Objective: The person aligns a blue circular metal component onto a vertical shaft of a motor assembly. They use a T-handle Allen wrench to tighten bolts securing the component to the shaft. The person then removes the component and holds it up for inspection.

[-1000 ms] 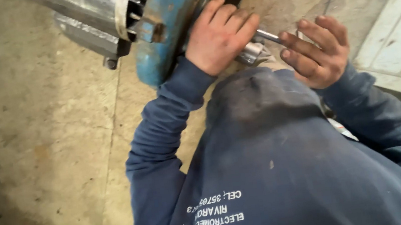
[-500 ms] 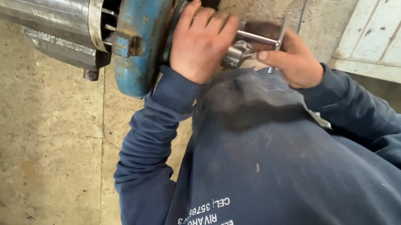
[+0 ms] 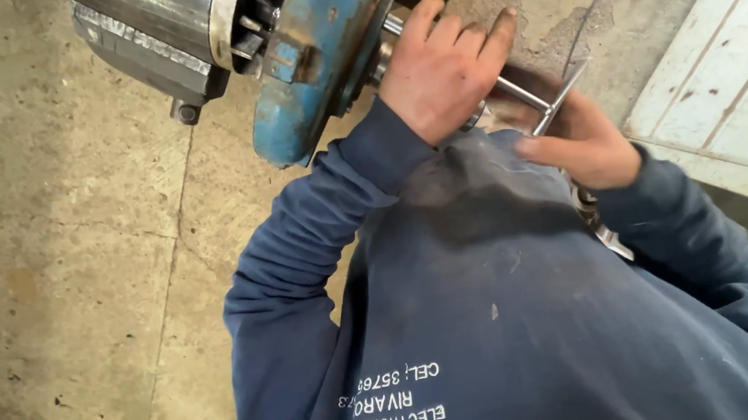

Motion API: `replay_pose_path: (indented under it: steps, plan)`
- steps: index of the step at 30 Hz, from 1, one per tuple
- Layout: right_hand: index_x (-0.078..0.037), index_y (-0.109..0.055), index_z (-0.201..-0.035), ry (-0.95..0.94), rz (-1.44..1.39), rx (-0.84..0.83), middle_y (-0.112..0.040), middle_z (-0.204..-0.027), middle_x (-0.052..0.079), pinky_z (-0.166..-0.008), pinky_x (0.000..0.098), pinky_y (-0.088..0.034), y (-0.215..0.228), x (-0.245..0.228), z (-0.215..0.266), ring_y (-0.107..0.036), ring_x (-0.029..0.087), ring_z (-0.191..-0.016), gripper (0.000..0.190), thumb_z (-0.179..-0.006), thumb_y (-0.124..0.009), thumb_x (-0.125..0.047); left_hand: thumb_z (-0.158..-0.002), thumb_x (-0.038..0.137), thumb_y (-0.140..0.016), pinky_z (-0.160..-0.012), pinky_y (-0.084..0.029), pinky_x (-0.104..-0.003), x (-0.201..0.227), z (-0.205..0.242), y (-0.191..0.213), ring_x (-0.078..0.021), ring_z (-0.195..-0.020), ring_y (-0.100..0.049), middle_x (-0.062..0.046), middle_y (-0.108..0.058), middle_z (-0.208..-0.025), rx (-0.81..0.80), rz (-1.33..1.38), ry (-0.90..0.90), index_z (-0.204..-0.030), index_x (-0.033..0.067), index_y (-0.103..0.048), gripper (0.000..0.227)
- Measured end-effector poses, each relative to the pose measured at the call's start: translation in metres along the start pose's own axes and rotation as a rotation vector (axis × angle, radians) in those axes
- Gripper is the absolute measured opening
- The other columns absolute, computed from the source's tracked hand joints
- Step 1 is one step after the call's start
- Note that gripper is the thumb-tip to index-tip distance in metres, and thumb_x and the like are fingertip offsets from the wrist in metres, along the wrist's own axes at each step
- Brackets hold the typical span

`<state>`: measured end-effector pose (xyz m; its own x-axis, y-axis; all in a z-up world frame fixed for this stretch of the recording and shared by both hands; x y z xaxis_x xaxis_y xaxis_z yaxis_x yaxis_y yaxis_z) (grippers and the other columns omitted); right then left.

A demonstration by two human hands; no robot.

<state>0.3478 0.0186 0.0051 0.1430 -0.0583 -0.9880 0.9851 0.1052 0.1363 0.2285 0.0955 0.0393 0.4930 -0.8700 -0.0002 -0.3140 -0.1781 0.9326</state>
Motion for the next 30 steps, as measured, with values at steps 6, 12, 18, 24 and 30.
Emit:
replay_pose_path:
  steps: [6,12,18,24,30]
  plan:
    - [0.001,-0.039,-0.157,-0.119,-0.243,-0.063,-0.051,-0.156,0.02,-0.122,0.0468,-0.036,0.012,0.041,0.001,-0.048,0.032,-0.145,0.082,-0.088,-0.075,-0.024,-0.098,0.014,-0.061,-0.108,-0.04,-0.043,-0.003,0.005,-0.004,-0.0219,-0.094,-0.062,-0.003,-0.066,-0.091,0.044,-0.013,0.023,-0.137,0.0052,-0.064,0.041]
    - [0.001,-0.039,-0.157,-0.223,-0.48,-0.104,-0.046,-0.159,0.02,-0.123,0.0446,-0.033,0.014,0.06,0.0,-0.045,0.03,-0.147,0.088,-0.084,-0.079,-0.028,-0.097,0.014,-0.061,-0.11,-0.04,-0.044,-0.001,0.01,-0.002,-0.0213,-0.094,-0.061,-0.004,-0.067,-0.093,0.077,0.003,0.008,-0.137,0.0065,-0.064,0.041]
    - [0.006,-0.034,-0.159,0.101,0.1,0.078,-0.044,-0.161,0.022,-0.129,0.0423,-0.033,0.013,0.001,-0.001,-0.04,0.032,-0.153,0.075,-0.097,-0.069,-0.017,-0.098,0.013,-0.06,-0.109,-0.039,-0.045,-0.005,0.007,0.0,-0.0238,-0.096,-0.061,-0.004,-0.065,-0.093,0.056,0.017,0.003,-0.138,0.0062,-0.064,0.041]
    - [0.004,-0.04,-0.159,0.081,-0.122,0.13,-0.044,-0.162,0.021,-0.13,0.0427,-0.036,0.042,0.054,0.009,-0.037,0.034,-0.156,0.071,-0.097,-0.072,-0.005,-0.096,0.014,-0.06,-0.115,-0.036,-0.047,-0.004,0.01,0.002,-0.0241,-0.099,-0.061,-0.004,-0.066,-0.099,0.068,0.033,0.019,-0.14,0.0083,-0.063,0.044]
    - [-0.009,-0.043,-0.153,0.19,0.08,-0.02,-0.044,-0.157,0.018,-0.121,0.0496,-0.038,0.0,0.024,0.001,-0.037,0.036,-0.15,0.068,-0.089,-0.067,-0.006,-0.1,0.016,-0.061,-0.116,-0.037,-0.049,0.004,0.006,-0.004,-0.0225,-0.099,-0.062,-0.006,-0.066,-0.099,0.082,0.024,0.02,-0.137,0.0067,-0.062,0.039]
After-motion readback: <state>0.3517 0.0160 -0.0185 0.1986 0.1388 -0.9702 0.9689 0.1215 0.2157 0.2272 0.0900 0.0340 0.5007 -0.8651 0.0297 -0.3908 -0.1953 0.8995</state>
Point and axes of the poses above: each hand's wrist, its own z-axis away from the middle knuckle, its own y-axis out of the back of the hand, x = y × z, the point moved 8 cm from there along -z, towards the middle knuckle
